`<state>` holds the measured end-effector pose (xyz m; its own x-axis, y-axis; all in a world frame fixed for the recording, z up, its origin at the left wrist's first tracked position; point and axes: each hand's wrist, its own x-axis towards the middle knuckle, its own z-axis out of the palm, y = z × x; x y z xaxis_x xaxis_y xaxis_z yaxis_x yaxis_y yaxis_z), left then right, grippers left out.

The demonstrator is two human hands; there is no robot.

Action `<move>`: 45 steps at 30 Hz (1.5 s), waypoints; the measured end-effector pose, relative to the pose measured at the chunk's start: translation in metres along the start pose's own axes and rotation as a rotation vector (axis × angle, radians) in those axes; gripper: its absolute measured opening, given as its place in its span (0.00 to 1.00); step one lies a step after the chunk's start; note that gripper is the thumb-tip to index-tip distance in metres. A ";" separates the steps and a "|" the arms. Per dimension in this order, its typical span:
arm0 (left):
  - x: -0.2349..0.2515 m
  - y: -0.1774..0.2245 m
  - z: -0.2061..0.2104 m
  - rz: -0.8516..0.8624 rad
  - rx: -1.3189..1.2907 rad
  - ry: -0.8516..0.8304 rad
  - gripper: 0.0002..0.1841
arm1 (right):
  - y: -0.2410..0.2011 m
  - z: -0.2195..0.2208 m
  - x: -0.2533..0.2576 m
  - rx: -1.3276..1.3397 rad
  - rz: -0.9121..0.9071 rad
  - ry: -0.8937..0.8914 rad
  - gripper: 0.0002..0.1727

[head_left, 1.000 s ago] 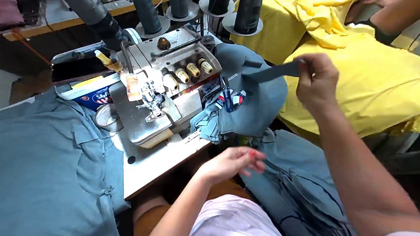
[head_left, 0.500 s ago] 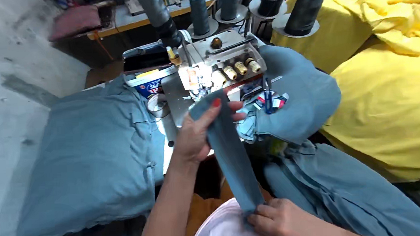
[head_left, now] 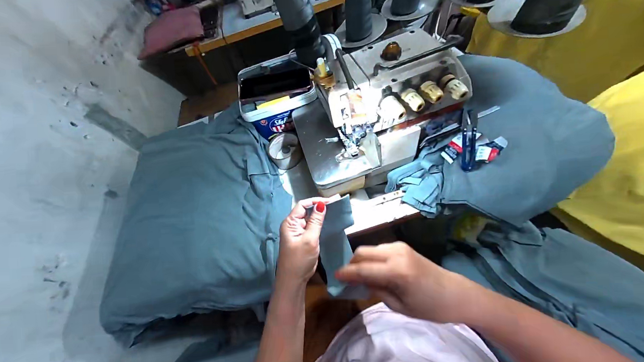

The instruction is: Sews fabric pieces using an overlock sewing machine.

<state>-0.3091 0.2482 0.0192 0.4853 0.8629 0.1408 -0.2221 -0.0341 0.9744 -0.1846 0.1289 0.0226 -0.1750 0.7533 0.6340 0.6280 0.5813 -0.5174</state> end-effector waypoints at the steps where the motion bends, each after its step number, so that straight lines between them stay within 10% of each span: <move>1: -0.003 0.000 0.000 -0.008 -0.007 -0.002 0.09 | 0.003 -0.002 0.009 0.014 0.043 0.064 0.09; 22: -0.001 -0.017 -0.010 0.046 -0.067 -0.240 0.11 | 0.055 0.024 0.014 0.052 0.401 0.383 0.11; 26: 0.017 -0.006 -0.020 -0.080 -0.014 -0.501 0.19 | 0.065 0.025 0.012 0.059 0.339 0.449 0.09; 36: 0.087 0.015 0.014 0.006 1.044 -0.297 0.27 | 0.079 0.027 0.027 0.124 0.779 0.832 0.11; 45: 0.115 0.004 0.029 -0.043 1.145 -0.278 0.29 | 0.093 0.019 0.038 0.309 0.889 0.913 0.14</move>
<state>-0.2294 0.3323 0.0448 0.6728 0.7398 -0.0005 0.6189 -0.5624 0.5483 -0.1471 0.2181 -0.0123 0.8562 0.5058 0.1054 0.0424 0.1346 -0.9900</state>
